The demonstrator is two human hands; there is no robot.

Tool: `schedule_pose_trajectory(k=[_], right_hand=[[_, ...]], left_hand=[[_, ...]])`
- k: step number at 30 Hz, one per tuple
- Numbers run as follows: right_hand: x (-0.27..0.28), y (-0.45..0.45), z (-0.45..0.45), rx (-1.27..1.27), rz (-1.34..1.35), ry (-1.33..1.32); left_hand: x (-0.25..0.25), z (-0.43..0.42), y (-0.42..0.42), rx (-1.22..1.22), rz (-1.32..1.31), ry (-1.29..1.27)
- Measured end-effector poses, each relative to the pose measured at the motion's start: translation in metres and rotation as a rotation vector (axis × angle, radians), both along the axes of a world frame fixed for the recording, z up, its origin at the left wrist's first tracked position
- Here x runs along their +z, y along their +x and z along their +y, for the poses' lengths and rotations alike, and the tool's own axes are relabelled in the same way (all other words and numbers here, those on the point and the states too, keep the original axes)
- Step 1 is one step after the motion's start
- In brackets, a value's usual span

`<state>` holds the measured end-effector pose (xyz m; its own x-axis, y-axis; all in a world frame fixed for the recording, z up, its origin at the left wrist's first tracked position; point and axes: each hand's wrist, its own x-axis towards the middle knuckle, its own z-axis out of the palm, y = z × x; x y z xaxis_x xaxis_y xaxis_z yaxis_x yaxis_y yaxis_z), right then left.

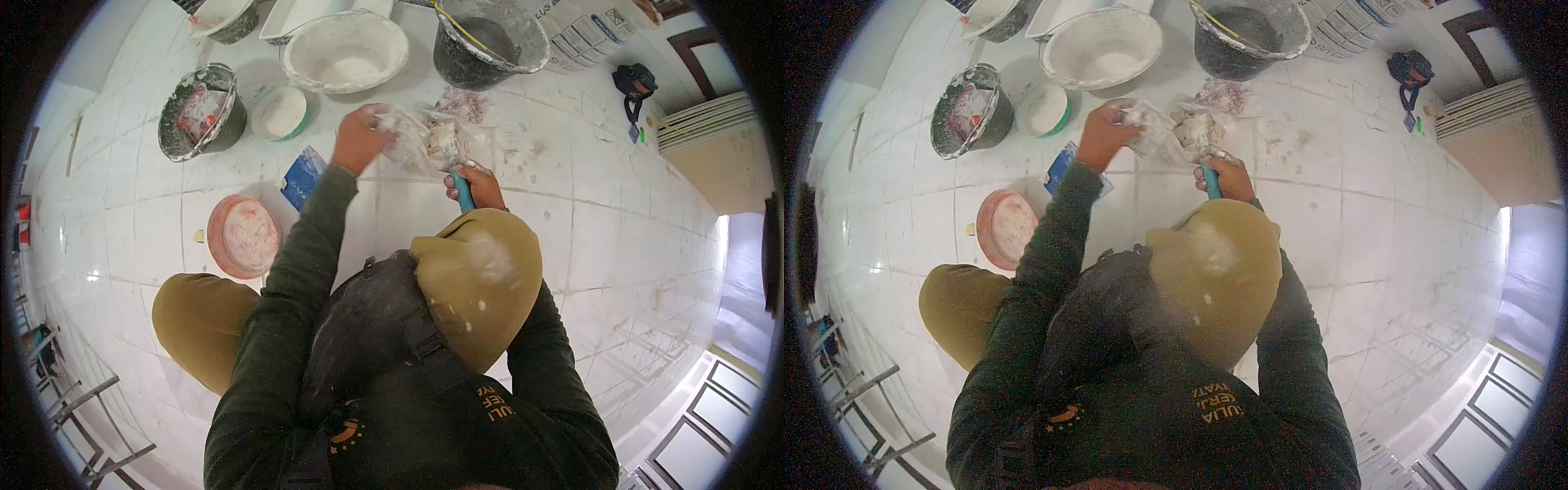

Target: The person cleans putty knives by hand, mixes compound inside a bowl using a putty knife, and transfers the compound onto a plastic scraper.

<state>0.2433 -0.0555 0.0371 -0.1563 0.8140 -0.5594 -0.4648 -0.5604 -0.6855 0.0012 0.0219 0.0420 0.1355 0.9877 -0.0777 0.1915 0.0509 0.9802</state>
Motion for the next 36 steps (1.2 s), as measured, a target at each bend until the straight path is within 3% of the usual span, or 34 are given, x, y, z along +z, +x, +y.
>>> schedule_pose_trajectory(k=[2,6,13,16,19,22,28,34,36], right_hand=[[-0.001,0.005,-0.001,0.015,0.022,0.022],[-0.007,0.006,-0.003,-0.038,0.05,0.056],[0.003,-0.009,-0.005,-0.072,-0.096,0.111],[0.005,-0.011,-0.009,-0.042,-0.141,0.12],[0.01,-0.014,-0.011,-0.023,-0.122,0.108],[0.005,-0.011,-0.014,0.0,-0.125,0.1],[0.007,-0.007,-0.021,0.04,-0.183,0.077],[0.012,-0.001,-0.026,-0.003,-0.196,0.083],[0.011,0.001,-0.024,-0.063,-0.168,0.084]], left_hand=[[0.042,-0.02,0.029,0.033,0.31,0.112],[0.024,-0.04,0.061,0.086,0.249,0.424],[-0.009,-0.052,0.095,0.063,0.292,0.601],[0.006,-0.057,0.096,-0.061,0.374,0.286],[-0.003,-0.053,0.096,-0.056,0.403,0.45],[-0.019,-0.044,0.096,-0.128,0.495,0.425],[-0.027,-0.031,0.101,0.039,0.383,0.425],[-0.023,-0.023,0.09,0.127,0.244,0.153],[-0.015,-0.026,0.092,0.169,0.192,0.217]])
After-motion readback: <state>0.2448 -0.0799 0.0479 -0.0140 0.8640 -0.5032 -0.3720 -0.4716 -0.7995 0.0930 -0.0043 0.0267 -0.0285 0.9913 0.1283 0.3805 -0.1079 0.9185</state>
